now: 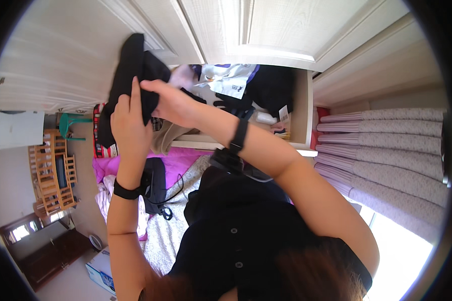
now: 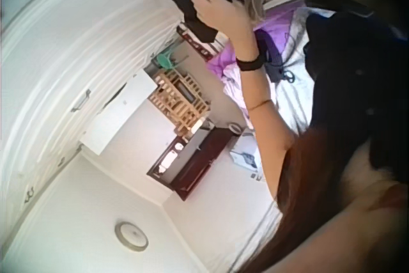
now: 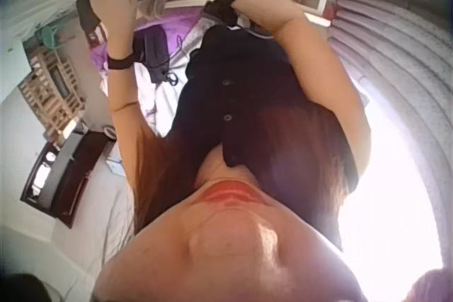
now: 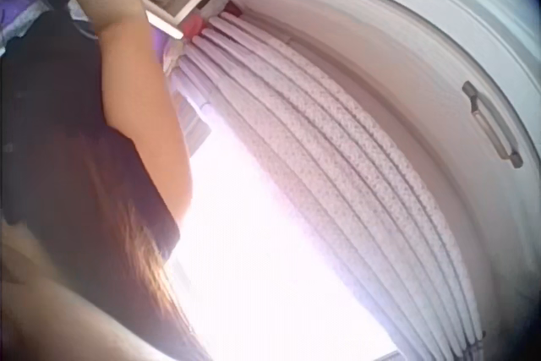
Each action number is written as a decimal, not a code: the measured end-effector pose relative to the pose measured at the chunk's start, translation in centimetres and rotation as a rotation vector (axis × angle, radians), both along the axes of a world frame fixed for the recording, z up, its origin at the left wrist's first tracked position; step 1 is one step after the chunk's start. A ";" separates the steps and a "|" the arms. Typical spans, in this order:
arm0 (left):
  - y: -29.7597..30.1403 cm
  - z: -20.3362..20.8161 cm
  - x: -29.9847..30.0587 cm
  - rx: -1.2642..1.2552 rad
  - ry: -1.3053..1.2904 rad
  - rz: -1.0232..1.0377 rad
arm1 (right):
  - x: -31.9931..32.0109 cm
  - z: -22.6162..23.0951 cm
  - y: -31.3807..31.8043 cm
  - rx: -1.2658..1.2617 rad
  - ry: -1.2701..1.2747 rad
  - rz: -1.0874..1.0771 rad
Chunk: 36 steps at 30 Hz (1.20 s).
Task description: Cleaning the surfaces of a wardrobe and organizing items inside drawers and shelves.
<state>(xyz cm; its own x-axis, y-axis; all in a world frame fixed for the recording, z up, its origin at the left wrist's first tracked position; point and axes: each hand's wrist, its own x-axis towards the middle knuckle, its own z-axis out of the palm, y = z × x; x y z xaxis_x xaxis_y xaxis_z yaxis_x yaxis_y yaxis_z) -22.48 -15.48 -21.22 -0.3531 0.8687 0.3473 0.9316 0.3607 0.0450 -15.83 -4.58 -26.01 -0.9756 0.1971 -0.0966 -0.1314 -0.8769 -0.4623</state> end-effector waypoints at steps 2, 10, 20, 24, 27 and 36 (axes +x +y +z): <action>-0.3 -1.4 -1.7 -0.051 0.023 -0.038 | -3.6 -4.0 -0.1 0.106 -0.182 0.013; -1.5 -17.6 -10.9 -0.980 -0.662 0.094 | 0.6 -13.7 1.8 0.436 -0.615 0.388; 4.5 -17.1 -12.3 -1.108 -0.797 0.075 | 18.9 -15.5 14.8 2.119 -1.584 0.346; 6.2 -18.0 -8.2 -1.060 -0.385 0.166 | 16.1 -16.2 15.4 1.685 -1.430 -0.013; 9.4 -15.1 -4.8 -0.708 -0.531 0.130 | 11.7 -16.6 15.2 0.986 -0.761 -0.632; 8.0 -18.2 -5.7 -0.499 -0.798 -0.245 | 10.3 -14.3 7.6 1.047 -0.851 -0.114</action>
<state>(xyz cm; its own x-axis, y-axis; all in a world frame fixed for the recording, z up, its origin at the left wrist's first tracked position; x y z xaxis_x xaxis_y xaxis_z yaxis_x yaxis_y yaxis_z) -28.23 -7.50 -39.39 -0.1142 0.9319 -0.3444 0.7452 0.3096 0.5907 -5.57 3.05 -40.30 -0.6626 0.6248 -0.4130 0.4793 -0.0700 -0.8749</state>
